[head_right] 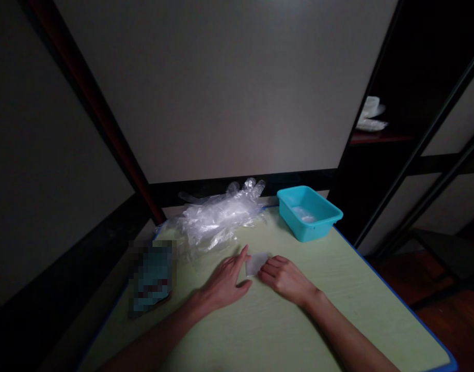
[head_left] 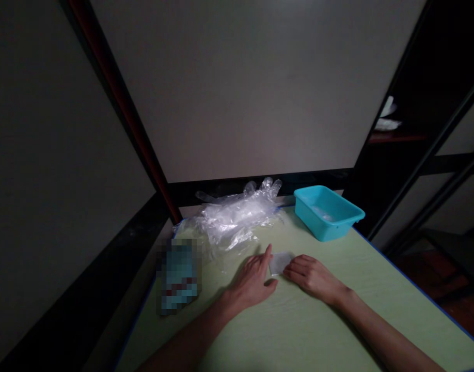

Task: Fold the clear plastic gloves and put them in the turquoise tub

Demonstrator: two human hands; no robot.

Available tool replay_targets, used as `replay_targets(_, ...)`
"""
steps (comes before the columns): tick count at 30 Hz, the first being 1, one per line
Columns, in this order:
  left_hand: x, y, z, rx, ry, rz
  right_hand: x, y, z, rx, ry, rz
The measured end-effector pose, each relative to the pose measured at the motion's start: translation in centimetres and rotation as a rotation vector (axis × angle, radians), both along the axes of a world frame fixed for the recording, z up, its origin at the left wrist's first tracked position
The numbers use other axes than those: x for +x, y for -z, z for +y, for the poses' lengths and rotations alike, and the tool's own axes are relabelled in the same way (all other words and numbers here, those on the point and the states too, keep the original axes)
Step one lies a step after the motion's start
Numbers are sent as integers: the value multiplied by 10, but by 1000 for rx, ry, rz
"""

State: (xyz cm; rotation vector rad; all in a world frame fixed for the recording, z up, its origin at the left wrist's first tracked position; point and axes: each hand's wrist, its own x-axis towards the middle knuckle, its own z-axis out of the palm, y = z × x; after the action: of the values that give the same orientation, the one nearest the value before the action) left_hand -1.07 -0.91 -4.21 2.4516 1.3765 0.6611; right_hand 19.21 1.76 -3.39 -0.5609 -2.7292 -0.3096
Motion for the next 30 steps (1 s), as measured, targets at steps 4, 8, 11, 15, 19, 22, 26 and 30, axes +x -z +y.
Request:
replay_targets(4,0,-1,-1,2,-5,21,-4,2,2,-73,82,73)
replay_targets(8,-1,-2,0,-8,-15,-3,-8,2,4,-263,137,222)
replay_targets(11,2,1,2,-34,-36,-150,-10,2,5,-519,167,460)
replay_targets(15,14,6,6,-153,-126,-595,-16,3,4,-933,208,823)
replay_targets(19,26,5,8,-412,-60,-997,-20,3,1,-1223,141,1108)
replay_targets(22,28,4,9,-496,-50,-1144,-21,3,1,-1245,154,1159)
replay_targets(26,26,5,10,-482,-88,-1209,-23,6,4,-1141,182,1148)
replay_targets(30,25,3,10,-515,-98,-1187,-24,8,6,-1151,200,1140)
